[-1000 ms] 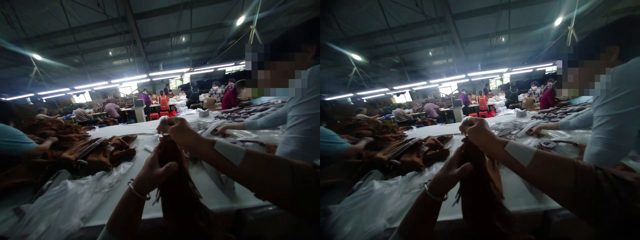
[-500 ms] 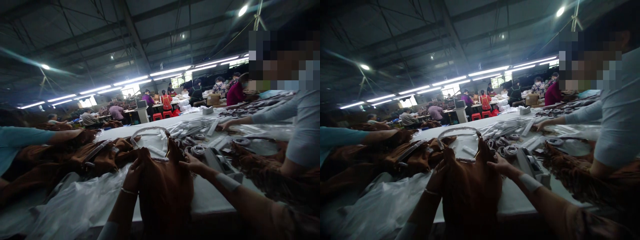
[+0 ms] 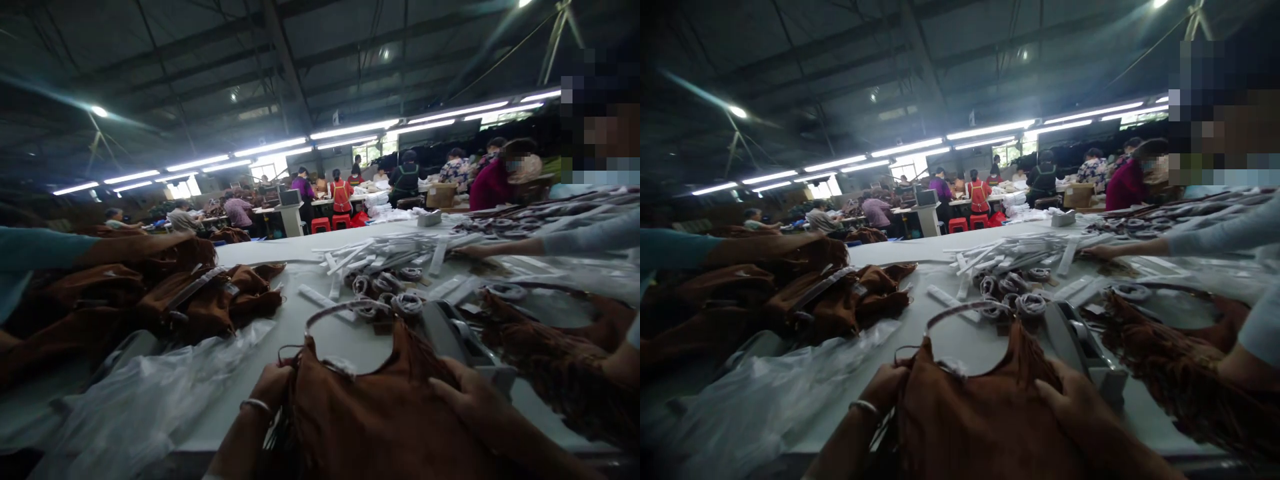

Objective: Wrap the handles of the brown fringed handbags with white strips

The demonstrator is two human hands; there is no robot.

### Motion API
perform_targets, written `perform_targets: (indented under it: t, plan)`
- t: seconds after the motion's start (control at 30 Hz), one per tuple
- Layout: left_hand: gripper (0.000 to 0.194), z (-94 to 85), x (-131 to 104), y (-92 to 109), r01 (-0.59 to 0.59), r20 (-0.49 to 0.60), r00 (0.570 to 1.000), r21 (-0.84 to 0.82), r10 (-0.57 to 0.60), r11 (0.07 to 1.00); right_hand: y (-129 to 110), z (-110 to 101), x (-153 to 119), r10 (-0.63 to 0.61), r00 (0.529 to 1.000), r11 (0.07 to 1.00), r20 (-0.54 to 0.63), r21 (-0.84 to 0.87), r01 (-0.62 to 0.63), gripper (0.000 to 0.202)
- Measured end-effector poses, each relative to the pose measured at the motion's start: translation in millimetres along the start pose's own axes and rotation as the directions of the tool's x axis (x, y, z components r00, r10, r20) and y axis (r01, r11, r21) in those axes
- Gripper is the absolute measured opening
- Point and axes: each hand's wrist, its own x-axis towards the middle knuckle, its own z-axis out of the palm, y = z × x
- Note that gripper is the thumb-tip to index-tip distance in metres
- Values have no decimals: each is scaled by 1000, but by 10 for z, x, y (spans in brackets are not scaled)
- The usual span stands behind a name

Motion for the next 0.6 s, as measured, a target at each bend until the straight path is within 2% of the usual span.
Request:
perform_targets:
  t: [0.1,0.2,0.27,0.3,0.4,0.5,0.57,0.6]
  plan:
    - [25,126,131,-147,19,-131,991,204,8,979,443,78,-34,102,994,979,-44,-173,-108,38]
    - [39,230,387,-24,-105,-182,967,341,176,934,593,133,9,123,992,965,-16,-230,-123,36]
    - [31,369,582,78,-159,-113,964,475,240,865,525,134,30,111,994,957,25,-273,-100,32]
    - [26,464,671,106,-164,-59,972,525,228,835,463,127,28,99,994,946,34,-314,-84,30]
    - [29,765,881,62,-129,97,991,575,89,808,262,96,-12,66,998,868,22,-494,-46,26]
    - [31,918,1050,-84,-77,185,982,620,-50,781,68,47,-11,35,999,768,13,-640,-19,22]
    - [29,915,1106,-143,-31,212,972,539,-100,841,-95,7,55,-47,999,750,-2,-661,34,20]
    - [29,898,1096,-148,15,220,968,434,-122,901,-188,-1,114,-110,994,757,-12,-649,76,20]
